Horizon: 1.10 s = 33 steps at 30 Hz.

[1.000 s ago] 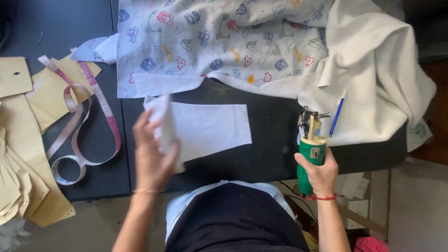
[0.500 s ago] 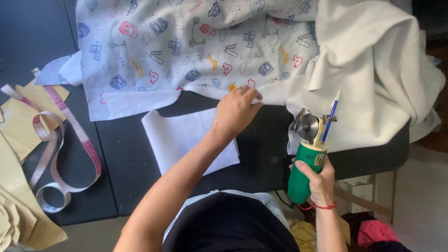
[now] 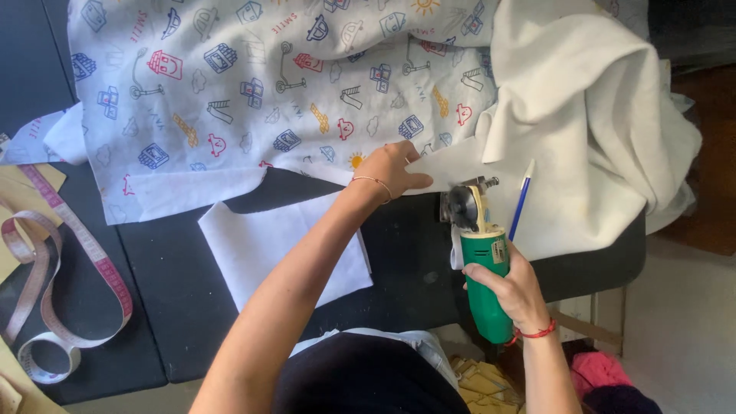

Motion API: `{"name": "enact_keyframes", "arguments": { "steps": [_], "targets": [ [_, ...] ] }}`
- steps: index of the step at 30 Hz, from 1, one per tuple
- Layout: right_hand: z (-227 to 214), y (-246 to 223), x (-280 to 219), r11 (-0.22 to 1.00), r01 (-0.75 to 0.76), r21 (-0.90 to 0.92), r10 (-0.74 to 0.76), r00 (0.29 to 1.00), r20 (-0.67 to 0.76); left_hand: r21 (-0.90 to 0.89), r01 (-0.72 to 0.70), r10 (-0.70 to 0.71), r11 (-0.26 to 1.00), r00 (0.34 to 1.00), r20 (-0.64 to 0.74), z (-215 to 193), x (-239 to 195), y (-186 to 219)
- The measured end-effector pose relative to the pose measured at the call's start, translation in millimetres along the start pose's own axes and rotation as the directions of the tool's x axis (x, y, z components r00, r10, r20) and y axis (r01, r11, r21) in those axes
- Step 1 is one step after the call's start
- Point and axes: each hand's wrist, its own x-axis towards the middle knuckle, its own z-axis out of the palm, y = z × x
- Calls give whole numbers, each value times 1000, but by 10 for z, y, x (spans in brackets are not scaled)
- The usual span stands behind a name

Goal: Cutting fabric pieces using paper patterns and an electric rotary cutter

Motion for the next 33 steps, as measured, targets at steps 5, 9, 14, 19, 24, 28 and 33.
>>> {"name": "enact_keyframes", "arguments": {
  "steps": [5,9,14,19,24,28,33],
  "targets": [
    [-2,-194,109,996,36,-87,-39,999,-36,-46,-27,27,999,1000,10,-59,-105,0],
    [17,-263,271,982,129,-138,-139,988,-65,-31,-48,48,998,999,-11,-24,-100,-89],
    [66,-347,174,968,146,-206,-176,975,-133,12,-57,58,998,995,-80,-440,-581,-174],
    [385,-144,-49,857,76,-510,-239,935,-262,323,78,132,943,805,-578,-1019,-966,-1117],
    [799,243,-217,688,186,-702,-583,717,-381,274,411,-182,869,783,-595,-1159,-1206,-1699],
    [864,335,-242,535,281,-797,-743,606,-286,119,382,-259,916,792,-552,-1122,-1353,-1694],
    [581,456,-78,510,607,-609,-820,557,-132,96,215,-89,972,714,-694,-1053,-1782,-1645]
  ]
}}
